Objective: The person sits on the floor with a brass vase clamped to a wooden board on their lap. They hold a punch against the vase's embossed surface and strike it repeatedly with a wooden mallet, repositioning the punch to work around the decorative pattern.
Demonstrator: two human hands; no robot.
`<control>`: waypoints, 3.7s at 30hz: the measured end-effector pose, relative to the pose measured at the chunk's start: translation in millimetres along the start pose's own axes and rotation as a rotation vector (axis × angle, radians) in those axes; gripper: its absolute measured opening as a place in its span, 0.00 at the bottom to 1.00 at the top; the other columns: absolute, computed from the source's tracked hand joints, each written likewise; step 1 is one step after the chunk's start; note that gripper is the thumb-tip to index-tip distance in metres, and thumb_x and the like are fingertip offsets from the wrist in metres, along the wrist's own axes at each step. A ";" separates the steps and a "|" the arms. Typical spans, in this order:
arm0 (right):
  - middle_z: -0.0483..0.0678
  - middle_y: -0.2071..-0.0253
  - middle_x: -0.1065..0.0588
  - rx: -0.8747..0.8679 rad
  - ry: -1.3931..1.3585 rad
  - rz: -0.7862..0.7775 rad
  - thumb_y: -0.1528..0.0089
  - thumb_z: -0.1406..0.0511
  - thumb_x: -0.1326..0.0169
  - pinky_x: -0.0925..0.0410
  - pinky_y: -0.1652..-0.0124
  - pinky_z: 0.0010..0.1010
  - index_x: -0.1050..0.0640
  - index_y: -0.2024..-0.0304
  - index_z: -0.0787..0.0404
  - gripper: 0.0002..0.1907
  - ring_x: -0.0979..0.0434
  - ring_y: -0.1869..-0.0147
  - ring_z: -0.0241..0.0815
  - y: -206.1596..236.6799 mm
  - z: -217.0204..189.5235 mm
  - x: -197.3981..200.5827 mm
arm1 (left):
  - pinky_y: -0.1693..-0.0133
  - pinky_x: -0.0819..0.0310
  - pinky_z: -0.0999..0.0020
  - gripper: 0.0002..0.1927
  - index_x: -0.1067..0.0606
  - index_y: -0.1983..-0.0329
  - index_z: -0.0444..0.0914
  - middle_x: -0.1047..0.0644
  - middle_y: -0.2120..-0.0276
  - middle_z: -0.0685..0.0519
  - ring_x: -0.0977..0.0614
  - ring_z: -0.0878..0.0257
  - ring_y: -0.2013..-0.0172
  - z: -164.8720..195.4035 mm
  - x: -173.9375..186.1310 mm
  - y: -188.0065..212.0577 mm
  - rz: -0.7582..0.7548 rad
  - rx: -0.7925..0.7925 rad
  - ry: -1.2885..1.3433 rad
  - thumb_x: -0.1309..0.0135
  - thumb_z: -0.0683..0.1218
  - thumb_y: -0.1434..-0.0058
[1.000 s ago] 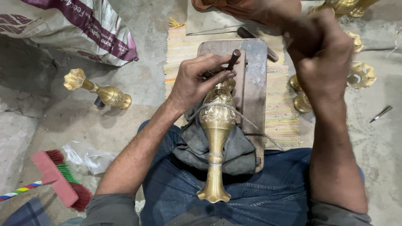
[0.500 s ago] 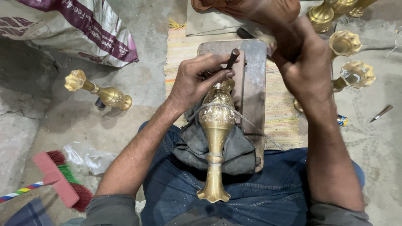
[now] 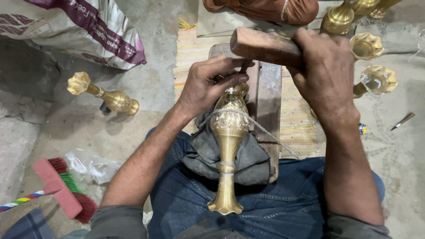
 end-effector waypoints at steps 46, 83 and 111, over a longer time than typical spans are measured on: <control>0.54 0.61 0.21 -0.204 -0.338 0.057 0.29 0.68 0.33 0.27 0.59 0.42 0.28 0.54 0.64 0.13 0.18 0.56 0.49 -4.4 -8.0 17.1 | 0.49 0.13 0.71 0.18 0.23 0.40 0.39 0.17 0.52 0.52 0.14 0.65 0.52 -9.4 13.6 1.6 -0.029 -0.046 0.013 0.36 0.42 0.32; 0.46 0.61 0.20 0.053 0.232 0.204 0.41 0.65 0.29 0.33 0.55 0.39 0.21 0.53 0.59 0.16 0.20 0.57 0.46 -5.2 -39.8 25.9 | 0.48 0.17 0.73 0.14 0.20 0.43 0.40 0.20 0.53 0.55 0.18 0.69 0.51 -29.8 15.6 24.6 0.068 0.036 0.328 0.37 0.39 0.32; 0.53 0.67 0.19 0.037 0.137 0.108 0.40 0.65 0.32 0.31 0.69 0.45 0.24 0.56 0.62 0.15 0.19 0.67 0.50 -10.2 -43.1 24.1 | 0.60 0.27 0.73 0.14 0.20 0.44 0.39 0.24 0.63 0.59 0.24 0.72 0.62 -33.7 17.1 23.8 0.084 0.037 0.199 0.35 0.41 0.33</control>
Point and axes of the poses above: each hand's wrist, its own y-axis away from the middle knuckle, its own x-axis out of the back of the hand, z = x × y, the point moved 2 cm from there along -y, towards the middle knuckle
